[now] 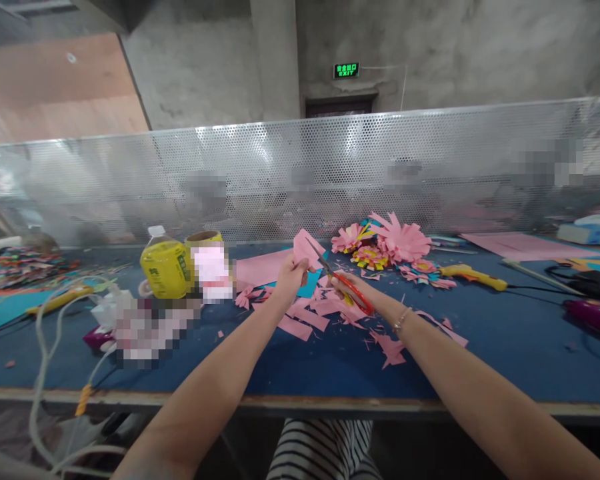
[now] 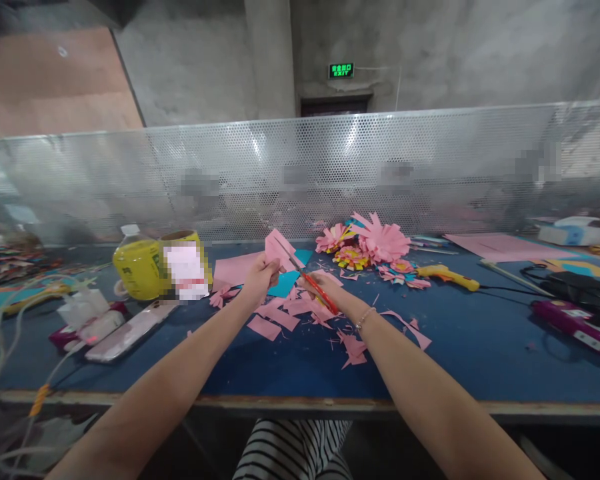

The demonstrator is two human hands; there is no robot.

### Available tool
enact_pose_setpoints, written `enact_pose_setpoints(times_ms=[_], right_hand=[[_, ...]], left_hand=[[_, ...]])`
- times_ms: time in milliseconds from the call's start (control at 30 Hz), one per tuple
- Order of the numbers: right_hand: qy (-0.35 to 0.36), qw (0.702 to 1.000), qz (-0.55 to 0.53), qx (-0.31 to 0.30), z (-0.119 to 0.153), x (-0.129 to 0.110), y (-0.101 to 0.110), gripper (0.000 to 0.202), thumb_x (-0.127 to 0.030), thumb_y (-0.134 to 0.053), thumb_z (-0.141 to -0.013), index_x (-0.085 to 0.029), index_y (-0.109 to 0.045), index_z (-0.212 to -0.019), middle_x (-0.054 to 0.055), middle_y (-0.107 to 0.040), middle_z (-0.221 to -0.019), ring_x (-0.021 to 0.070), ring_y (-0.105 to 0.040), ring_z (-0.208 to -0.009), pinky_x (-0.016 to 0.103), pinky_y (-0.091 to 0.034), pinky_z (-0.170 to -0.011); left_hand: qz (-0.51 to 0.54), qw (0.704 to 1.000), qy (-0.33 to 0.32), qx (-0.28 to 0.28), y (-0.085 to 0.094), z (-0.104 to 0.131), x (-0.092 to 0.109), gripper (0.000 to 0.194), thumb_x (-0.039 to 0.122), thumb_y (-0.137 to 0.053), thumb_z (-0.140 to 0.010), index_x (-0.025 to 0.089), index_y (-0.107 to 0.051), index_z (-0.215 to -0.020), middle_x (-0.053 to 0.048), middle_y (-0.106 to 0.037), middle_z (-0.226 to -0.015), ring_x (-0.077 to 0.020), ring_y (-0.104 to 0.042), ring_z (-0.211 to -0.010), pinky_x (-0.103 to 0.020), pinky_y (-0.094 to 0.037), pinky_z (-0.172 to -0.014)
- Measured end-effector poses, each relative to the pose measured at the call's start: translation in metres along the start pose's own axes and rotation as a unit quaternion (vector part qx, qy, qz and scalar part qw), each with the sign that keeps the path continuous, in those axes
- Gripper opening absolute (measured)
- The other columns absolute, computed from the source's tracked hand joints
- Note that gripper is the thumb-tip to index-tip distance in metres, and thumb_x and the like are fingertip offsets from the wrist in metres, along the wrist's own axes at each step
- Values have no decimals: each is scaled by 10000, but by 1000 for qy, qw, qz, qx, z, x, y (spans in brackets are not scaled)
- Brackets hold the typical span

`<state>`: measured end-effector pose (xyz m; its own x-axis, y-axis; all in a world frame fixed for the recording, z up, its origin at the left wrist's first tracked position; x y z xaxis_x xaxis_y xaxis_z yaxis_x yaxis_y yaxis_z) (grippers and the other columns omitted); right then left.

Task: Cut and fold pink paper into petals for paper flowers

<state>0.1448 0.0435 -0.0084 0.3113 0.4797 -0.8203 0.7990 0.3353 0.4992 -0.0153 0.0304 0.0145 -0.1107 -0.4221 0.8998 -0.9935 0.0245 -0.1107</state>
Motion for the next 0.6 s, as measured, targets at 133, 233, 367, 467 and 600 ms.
enact_pose_setpoints(times_ms=[133, 233, 367, 467, 600], right_hand=[[-31, 999, -14, 6, -4, 8, -1, 429, -601, -431, -660, -173, -442, -682, -49, -408, -501, 68, -394, -434, 201, -309, -415], [-43, 999, -23, 9, -4, 11, -3, 448, -616, -427, -653, -174, -446, -722, -56, -411, -494, 61, -376, -401, 199, -306, -394], [-51, 998, -47, 7, -3, 11, -4, 443, -605, -438, -652, -176, -458, -761, -58, -415, -495, 61, -375, -391, 193, -299, -371], [-62, 996, -56, 5, -3, 11, -5, 428, -590, -456, -647, -180, -466, -769, -57, -418, -494, 62, -377, -393, 187, -288, -357], [-61, 997, -56, 2, -4, 12, -4, 418, -579, -458, -655, -179, -469, -774, -55, -418, -497, 61, -375, -391, 183, -280, -349]], left_hand=[[-1, 1000, 17, -3, 0, -1, 0, 168, 252, -473, -697, 155, -443, -563, 95, -228, -365, -19, -185, -299, -178, -130, -339], [-3, 1000, 16, 0, 1, -1, 0, 181, 262, -476, -698, 157, -430, -558, 96, -228, -361, -16, -185, -297, -174, -132, -339], [-9, 1000, 17, 1, 1, 0, 0, 188, 259, -468, -703, 154, -433, -551, 95, -218, -356, -17, -185, -297, -172, -131, -337], [-13, 1000, 23, -4, 2, -1, -1, 207, 284, -475, -704, 153, -432, -550, 97, -213, -354, -15, -181, -296, -172, -123, -337], [-15, 1000, 23, -1, 3, -1, -3, 203, 295, -484, -702, 155, -425, -567, 99, -228, -357, -15, -192, -299, -168, -130, -337]])
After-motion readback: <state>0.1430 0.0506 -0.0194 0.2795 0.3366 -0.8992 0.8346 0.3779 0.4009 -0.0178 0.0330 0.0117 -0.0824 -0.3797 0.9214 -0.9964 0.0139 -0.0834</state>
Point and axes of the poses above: each hand's wrist, its own z-axis away from the middle knuckle, its own y-axis out of the back of the hand, x = y × z, the point moved 1 cm from there along -z, towards the middle knuckle
